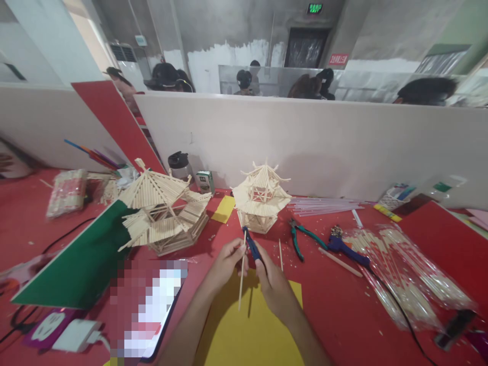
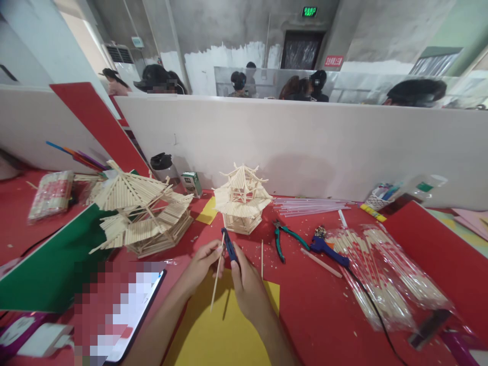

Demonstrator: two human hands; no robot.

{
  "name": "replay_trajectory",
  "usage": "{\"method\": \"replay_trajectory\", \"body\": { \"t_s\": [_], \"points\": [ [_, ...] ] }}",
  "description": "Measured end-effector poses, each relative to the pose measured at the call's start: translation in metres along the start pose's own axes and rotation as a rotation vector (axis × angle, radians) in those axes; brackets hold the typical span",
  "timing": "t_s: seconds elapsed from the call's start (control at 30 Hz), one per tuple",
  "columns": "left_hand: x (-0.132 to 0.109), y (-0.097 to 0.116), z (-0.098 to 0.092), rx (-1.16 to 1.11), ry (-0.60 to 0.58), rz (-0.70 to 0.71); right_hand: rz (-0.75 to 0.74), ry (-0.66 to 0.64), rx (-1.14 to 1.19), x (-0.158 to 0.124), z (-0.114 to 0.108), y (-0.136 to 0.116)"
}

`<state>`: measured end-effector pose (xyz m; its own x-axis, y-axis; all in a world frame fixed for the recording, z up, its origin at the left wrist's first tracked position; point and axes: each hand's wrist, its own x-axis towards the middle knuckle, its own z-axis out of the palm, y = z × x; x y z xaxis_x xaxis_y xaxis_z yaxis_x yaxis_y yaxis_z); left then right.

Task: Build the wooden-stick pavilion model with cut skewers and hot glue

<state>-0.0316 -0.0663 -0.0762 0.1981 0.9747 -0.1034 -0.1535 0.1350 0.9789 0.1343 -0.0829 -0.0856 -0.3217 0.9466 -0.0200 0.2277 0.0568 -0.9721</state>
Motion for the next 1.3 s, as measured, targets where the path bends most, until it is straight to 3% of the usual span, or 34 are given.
{"method": "replay_trajectory", "body": {
  "t_s": [0.13,0.33,0.63,1.3],
  "points": [
    [-0.006,0.005,0.006,-0.042,-0.105,-0.058,-0.039,0.087,-0.029,0.006,-0.005,0.006],
    [-0.004,0.004,0.004,-0.039,-0.006,0.003,0.169,-0.03,0.211,0.005,-0.013,0.007],
    [0.0,-0.001,0.0,-0.029,0.014,-0.021,0.164,-0.123,0.233,-0.003,-0.004,-0.012],
    [0.002,-0.007,0.0,0.017,0.018,-0.053,0.127,-0.172,0.255,-0.004,-0.006,-0.012]
  ]
}}
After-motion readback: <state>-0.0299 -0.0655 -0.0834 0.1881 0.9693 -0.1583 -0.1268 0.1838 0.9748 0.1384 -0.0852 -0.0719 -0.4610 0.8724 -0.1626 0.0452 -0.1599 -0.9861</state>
